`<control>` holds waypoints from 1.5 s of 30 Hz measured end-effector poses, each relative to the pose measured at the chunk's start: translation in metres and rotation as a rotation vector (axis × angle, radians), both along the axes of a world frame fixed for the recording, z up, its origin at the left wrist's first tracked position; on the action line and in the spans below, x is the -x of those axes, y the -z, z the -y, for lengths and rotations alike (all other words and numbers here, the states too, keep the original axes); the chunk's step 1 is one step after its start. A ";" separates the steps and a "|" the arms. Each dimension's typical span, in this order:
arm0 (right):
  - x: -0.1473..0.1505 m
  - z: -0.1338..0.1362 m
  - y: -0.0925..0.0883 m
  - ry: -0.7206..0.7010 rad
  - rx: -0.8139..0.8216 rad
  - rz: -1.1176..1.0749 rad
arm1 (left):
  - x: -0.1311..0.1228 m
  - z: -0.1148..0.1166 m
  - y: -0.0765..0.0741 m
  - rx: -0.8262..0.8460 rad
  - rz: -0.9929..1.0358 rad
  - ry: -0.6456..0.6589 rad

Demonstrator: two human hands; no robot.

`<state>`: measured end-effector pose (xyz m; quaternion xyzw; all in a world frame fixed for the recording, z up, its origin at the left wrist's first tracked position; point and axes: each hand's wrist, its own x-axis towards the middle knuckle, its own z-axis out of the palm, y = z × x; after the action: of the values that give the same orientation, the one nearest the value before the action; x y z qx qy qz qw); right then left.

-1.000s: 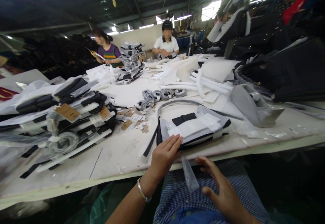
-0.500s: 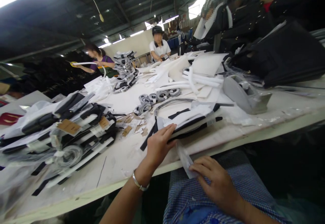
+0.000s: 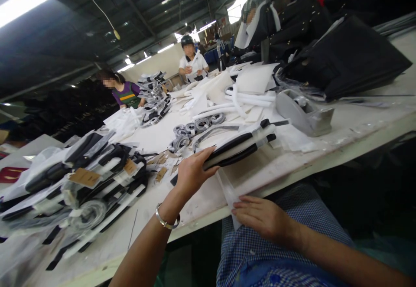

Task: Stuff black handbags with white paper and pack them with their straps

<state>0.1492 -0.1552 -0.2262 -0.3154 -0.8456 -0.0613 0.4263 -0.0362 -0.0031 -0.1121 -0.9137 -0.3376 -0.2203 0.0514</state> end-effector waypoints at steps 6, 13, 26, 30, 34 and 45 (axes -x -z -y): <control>0.002 0.011 0.002 -0.025 0.040 -0.060 | 0.006 0.022 0.040 -0.028 0.037 0.076; -0.002 0.013 -0.010 -0.068 0.085 -0.041 | 0.004 0.060 0.104 -0.136 0.152 0.093; -0.016 -0.043 -0.072 -0.054 0.215 -0.040 | 0.000 0.083 0.131 -0.189 0.339 -0.024; -0.014 -0.066 -0.079 -0.072 0.236 0.041 | -0.003 0.084 0.135 -0.208 0.479 -0.028; -0.008 -0.092 -0.080 -0.064 0.277 0.120 | -0.001 0.086 0.130 -0.162 0.526 0.004; 0.001 -0.141 -0.067 0.013 0.757 0.277 | -0.007 0.094 0.115 0.054 0.704 -0.156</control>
<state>0.1485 -0.0144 -0.1596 -0.4443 -0.8558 0.2098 0.1617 -0.0291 -0.0971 -0.2274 -0.7543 -0.4090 -0.5080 -0.0754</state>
